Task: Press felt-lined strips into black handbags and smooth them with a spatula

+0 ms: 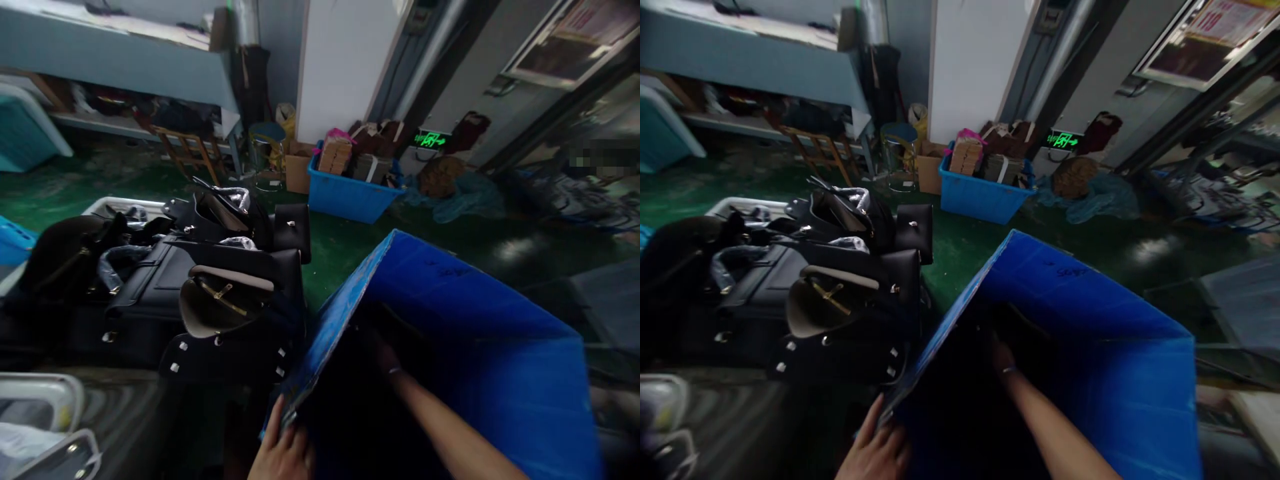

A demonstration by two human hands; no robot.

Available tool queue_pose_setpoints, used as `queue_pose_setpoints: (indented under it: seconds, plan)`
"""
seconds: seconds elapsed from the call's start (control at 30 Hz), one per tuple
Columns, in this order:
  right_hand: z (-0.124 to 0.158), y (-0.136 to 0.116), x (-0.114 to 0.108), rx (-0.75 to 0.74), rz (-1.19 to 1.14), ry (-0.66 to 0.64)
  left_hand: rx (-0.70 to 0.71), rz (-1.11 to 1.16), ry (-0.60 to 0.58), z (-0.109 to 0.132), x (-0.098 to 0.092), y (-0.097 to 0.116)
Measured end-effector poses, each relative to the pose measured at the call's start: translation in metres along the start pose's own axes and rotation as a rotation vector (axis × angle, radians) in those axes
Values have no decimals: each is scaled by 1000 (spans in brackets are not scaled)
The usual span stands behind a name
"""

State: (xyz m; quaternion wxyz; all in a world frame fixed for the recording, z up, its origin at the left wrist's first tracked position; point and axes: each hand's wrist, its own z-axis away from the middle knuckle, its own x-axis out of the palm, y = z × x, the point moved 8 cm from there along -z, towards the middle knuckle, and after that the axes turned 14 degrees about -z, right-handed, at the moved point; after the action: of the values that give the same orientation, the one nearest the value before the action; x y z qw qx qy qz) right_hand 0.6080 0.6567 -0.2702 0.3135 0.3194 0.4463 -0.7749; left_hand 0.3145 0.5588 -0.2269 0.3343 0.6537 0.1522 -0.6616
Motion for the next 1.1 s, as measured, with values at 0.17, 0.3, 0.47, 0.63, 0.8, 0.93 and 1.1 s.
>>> queue_pose_setpoints:
  seconds: [0.17, 0.3, 0.47, 0.63, 0.8, 0.93, 1.1]
  plan:
    - [82, -51, -104, -123, -192, 29, -158, -40, -58, 40, -61, 21]
    - [188, -144, -177, -328, -589, -173, -404, 14, -8, 102, -148, 38]
    - [324, -273, -193, -690, -986, -498, -673, 370, 447, 231, -247, 60]
    - [417, -393, -119, -905, -1130, -1094, -739, 917, 799, 395, -282, 117]
    - [525, -489, -6, -866, -1026, -1669, -852, 695, 1217, 539, -308, 189]
    - [620, -523, 72, -827, -785, -1898, -936, 532, 1232, 596, -316, 229]
    - [714, -526, 137, -792, -466, -1936, -1222, 520, 1123, 633, -304, 251]
